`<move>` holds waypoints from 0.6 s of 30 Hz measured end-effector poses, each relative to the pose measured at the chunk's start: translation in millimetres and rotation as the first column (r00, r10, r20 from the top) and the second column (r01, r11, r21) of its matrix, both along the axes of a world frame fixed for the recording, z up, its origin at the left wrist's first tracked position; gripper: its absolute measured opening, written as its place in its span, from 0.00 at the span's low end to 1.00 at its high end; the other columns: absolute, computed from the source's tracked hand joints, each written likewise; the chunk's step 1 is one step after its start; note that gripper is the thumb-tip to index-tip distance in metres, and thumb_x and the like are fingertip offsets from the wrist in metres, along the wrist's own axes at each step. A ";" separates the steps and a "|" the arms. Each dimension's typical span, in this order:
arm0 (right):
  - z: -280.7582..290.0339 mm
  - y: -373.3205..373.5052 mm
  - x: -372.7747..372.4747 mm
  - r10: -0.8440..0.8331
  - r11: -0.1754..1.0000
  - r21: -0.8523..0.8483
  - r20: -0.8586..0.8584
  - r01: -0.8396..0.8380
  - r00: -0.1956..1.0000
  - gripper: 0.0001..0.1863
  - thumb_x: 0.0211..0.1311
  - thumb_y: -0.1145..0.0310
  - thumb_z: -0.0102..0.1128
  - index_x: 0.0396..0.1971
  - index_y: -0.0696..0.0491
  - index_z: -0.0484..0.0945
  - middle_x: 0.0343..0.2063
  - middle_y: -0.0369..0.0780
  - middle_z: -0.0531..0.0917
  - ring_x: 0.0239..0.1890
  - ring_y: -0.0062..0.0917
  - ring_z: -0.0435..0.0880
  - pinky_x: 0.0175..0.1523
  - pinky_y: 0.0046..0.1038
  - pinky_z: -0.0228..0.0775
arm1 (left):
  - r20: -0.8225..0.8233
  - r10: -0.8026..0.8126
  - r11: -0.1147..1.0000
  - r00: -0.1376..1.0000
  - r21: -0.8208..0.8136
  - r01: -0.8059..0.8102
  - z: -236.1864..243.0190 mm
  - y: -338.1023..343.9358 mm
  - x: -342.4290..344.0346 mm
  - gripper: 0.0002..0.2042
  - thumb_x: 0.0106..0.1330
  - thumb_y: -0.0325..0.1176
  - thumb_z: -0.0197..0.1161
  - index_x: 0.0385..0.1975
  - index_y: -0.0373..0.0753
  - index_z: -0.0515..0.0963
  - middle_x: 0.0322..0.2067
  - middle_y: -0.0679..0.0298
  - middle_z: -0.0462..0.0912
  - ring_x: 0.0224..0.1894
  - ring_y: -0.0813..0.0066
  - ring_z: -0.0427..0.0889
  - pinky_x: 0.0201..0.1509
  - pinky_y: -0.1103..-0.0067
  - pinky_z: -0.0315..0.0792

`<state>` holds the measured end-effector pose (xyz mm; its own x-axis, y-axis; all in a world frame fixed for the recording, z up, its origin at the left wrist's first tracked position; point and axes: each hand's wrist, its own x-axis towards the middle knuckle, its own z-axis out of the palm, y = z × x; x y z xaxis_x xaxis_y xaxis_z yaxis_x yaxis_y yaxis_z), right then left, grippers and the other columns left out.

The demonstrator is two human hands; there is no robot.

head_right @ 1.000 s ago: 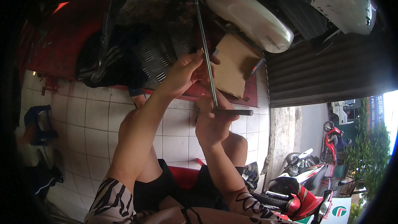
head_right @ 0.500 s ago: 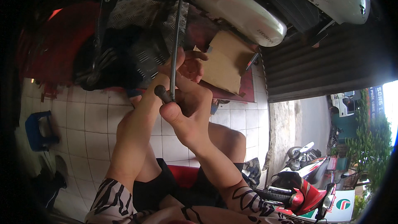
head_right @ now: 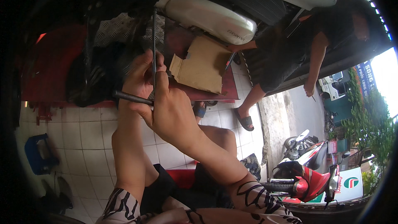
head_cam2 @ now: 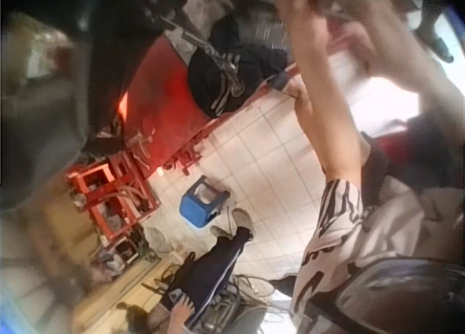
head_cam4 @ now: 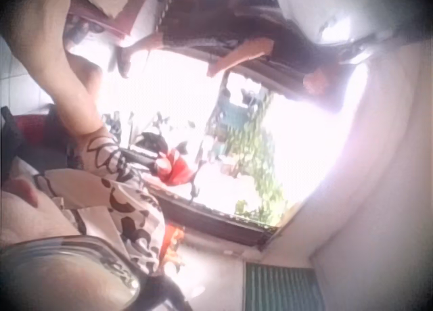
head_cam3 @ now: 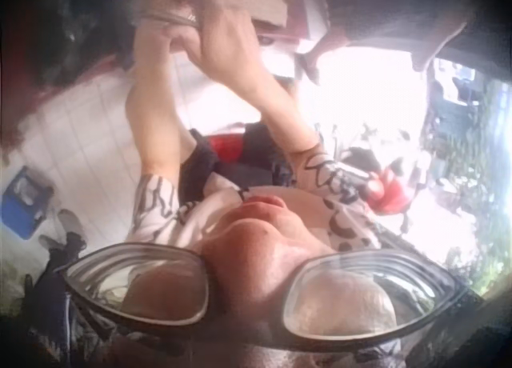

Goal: The person uses a T-handle wrench to loosen and remove several bolts from the underside of a motorcycle. They place the removed bolts on a piece of cardboard on the floor and continue working on the motorcycle's undercarriage.

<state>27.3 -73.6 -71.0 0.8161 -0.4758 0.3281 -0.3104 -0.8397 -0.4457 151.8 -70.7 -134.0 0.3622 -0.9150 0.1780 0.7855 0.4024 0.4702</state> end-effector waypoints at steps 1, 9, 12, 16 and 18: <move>3.6 -1.5 0.4 0.004 1.000 -0.025 -0.016 -0.004 1.000 0.49 0.58 0.37 0.54 0.54 0.74 0.55 0.18 0.51 0.77 0.21 0.46 0.80 0.26 0.39 0.71 | -0.012 -0.041 0.998 0.999 -0.052 0.040 -1.8 -3.1 -1.4 0.14 0.69 0.44 0.57 0.32 0.38 0.76 0.22 0.72 0.73 0.21 0.90 0.67 0.22 0.89 0.59; 71.3 -15.2 -18.9 0.077 0.969 -0.217 -0.183 -0.116 0.980 0.36 0.46 0.41 0.68 0.39 0.63 0.77 0.18 0.45 0.78 0.22 0.38 0.81 0.28 0.32 0.71 | 0.059 -0.096 0.994 0.994 0.050 0.093 18.5 0.3 0.3 0.15 0.73 0.43 0.49 0.30 0.39 0.73 0.14 0.76 0.59 0.15 0.91 0.54 0.19 0.87 0.50; 57.9 -45.8 -55.9 -0.105 0.988 -0.122 -0.043 0.099 0.994 0.29 0.49 0.49 0.70 0.37 0.62 0.78 0.18 0.41 0.79 0.23 0.30 0.81 0.30 0.28 0.72 | 0.058 -0.125 0.991 0.990 -0.031 0.127 8.3 1.7 8.4 0.14 0.73 0.42 0.49 0.33 0.37 0.72 0.15 0.76 0.59 0.16 0.90 0.55 0.20 0.87 0.50; 20.3 -56.7 -105.7 -0.095 0.760 0.647 0.208 -0.064 0.973 0.24 0.56 0.57 0.66 0.42 0.63 0.76 0.22 0.41 0.78 0.24 0.22 0.77 0.29 0.24 0.67 | -0.001 -0.196 0.977 0.981 -0.081 0.195 5.5 -1.3 3.8 0.14 0.73 0.41 0.50 0.34 0.36 0.71 0.15 0.75 0.59 0.17 0.90 0.56 0.20 0.88 0.50; -0.1 -56.2 -103.7 0.010 0.545 0.770 0.389 -0.331 0.921 0.26 0.60 0.55 0.59 0.47 0.63 0.74 0.24 0.42 0.77 0.23 0.23 0.74 0.28 0.23 0.63 | 0.011 -0.195 0.978 0.981 -0.078 0.196 6.9 -1.9 4.9 0.14 0.73 0.40 0.50 0.33 0.35 0.72 0.16 0.75 0.59 0.17 0.89 0.57 0.20 0.87 0.51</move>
